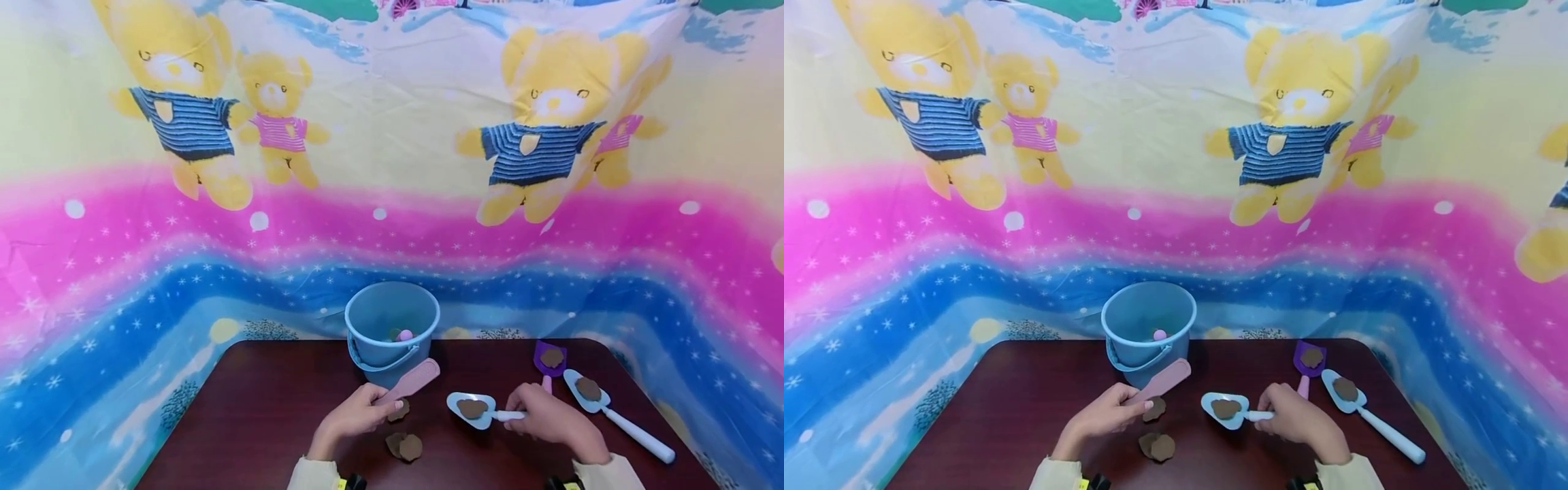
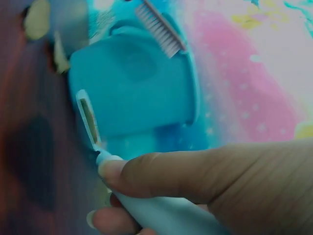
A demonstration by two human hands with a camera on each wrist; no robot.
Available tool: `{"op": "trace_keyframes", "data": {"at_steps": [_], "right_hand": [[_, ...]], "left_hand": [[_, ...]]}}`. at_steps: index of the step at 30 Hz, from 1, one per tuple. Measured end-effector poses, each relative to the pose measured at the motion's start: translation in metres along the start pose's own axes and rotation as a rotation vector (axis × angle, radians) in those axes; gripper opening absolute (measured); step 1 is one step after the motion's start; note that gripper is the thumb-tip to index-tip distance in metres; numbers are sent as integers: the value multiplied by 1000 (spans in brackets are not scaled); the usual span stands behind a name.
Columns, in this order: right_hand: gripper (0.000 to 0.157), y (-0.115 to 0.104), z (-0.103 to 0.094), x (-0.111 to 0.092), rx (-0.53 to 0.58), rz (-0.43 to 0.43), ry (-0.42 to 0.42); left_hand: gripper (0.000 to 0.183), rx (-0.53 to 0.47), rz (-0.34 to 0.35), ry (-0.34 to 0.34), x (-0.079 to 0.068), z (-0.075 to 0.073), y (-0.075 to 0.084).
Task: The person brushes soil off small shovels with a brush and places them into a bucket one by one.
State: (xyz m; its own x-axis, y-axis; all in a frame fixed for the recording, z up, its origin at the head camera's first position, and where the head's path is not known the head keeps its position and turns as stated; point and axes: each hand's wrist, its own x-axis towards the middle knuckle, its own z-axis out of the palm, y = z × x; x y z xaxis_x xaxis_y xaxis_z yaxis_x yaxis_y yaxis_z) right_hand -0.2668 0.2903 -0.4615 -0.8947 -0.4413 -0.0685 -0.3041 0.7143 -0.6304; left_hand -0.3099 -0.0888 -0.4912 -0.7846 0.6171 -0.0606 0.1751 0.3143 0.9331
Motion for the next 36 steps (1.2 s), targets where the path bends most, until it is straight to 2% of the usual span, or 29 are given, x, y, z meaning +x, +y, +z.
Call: {"op": "trace_keyframes", "data": {"at_steps": [5, 8, 14, 19, 24, 29, 36], "right_hand": [[13, -26, -4, 12, -64, 35, 69], [10, -37, -6, 19, -79, -1, 75], [6, -53, -4, 31, -29, -46, 65], [4, -62, -1, 37, -11, -51, 65], [6, -69, 3, 40, -30, -68, 74], [7, -73, 9, 42, -56, -70, 75], [8, -78, 12, 43, -5, -86, 63]], "left_hand": [[36, 9, 12, 2, 2, 0, 3], [33, -2, 4, 12, 2, 0, 4], [29, -20, -8, 23, 1, 2, 5], [29, 7, 21, 15, 3, 4, 7], [29, -8, 58, -8, 5, 7, 10], [29, 17, 60, 2, 3, 10, 11], [29, 26, 73, -29, 2, 17, 13]]}}
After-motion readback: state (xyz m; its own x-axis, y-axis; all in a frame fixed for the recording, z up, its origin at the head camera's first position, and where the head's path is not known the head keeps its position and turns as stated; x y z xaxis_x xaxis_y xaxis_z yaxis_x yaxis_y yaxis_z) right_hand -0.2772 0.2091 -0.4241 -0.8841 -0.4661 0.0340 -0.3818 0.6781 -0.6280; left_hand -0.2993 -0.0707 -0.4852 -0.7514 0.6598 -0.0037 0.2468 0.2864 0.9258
